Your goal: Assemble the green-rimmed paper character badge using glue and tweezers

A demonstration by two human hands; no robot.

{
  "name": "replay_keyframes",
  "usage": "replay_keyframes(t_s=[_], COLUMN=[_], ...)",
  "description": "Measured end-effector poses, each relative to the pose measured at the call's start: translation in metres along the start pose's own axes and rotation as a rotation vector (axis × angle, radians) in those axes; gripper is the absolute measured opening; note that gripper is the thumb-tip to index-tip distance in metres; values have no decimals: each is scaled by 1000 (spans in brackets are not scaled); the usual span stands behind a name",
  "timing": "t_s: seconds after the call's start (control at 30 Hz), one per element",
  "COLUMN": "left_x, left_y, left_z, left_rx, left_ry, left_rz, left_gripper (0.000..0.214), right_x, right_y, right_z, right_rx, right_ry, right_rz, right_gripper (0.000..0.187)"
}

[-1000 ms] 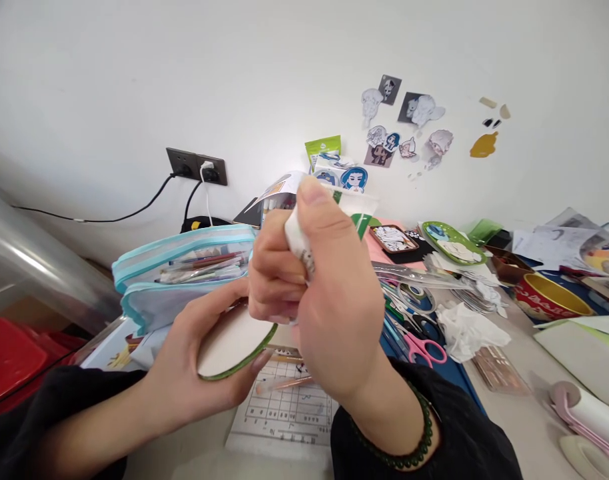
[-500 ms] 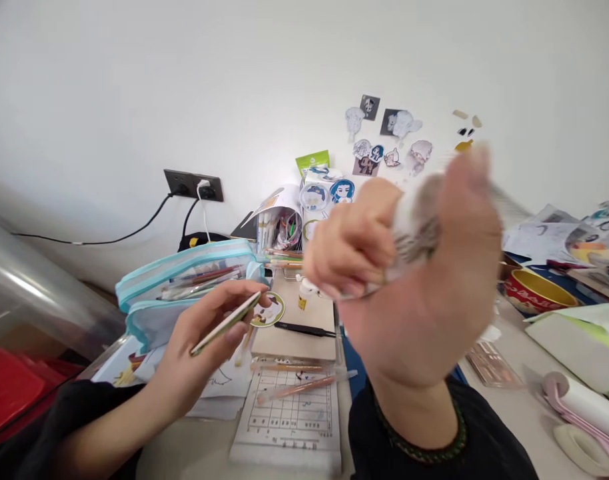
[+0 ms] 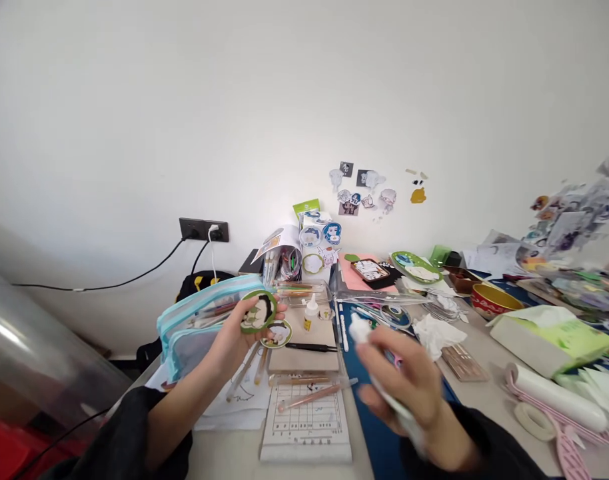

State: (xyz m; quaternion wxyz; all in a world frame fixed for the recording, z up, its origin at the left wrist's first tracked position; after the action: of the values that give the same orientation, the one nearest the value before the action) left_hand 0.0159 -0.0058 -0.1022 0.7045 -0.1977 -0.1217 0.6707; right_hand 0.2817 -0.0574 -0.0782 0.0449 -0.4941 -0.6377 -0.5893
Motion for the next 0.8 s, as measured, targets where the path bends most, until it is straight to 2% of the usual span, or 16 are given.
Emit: replay_keyframes(t_s=[0.1, 0.2, 0.3, 0.53, 0.63, 0.7, 0.77, 0.8], left_x=[1, -3, -10, -27, -27, -26, -24, -24], left_y=[-4, -12, -18, -39, -54, -67, -80, -85], left_z=[-8, -15, -15, 14, 34, 50, 69, 78], left_rx=[20, 71, 125, 269, 314, 344, 367, 372], left_ry=[84, 201, 250, 128, 54, -3, -72, -110], left_rz=[-50, -120, -173, -193, -209, -226, -236, -238], left_gripper=[30, 27, 24, 25, 29, 29, 27, 27], right_x=[-7, -7, -6, -16, -8, 10, 41, 60], right_y=[-41, -63, -68, -74, -61, -37, -6, 12], right_z=[6, 25, 42, 53, 46, 28, -5, -26], right_rx=[-137, -247, -315, -324, -310, -294, -251, -182], right_ry=[60, 38, -40, -168, -202, -207, -158, -112], right_rz=[-76, -137, -193, -364, -427, -429, -360, -263], right_gripper=[28, 51, 73, 86, 86, 79, 71, 60])
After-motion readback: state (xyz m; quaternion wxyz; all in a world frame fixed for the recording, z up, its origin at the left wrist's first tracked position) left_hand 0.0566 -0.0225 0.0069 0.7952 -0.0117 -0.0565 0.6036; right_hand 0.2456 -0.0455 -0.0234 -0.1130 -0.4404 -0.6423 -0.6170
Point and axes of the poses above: each hand's wrist, its own x-axis towards the middle knuckle, its own y-axis out of the back of the hand, z = x × y, the point moved 6 cm from there along x, towards the middle knuckle, and after that the axes turned 7 degrees about y, right-handed, at the moved point
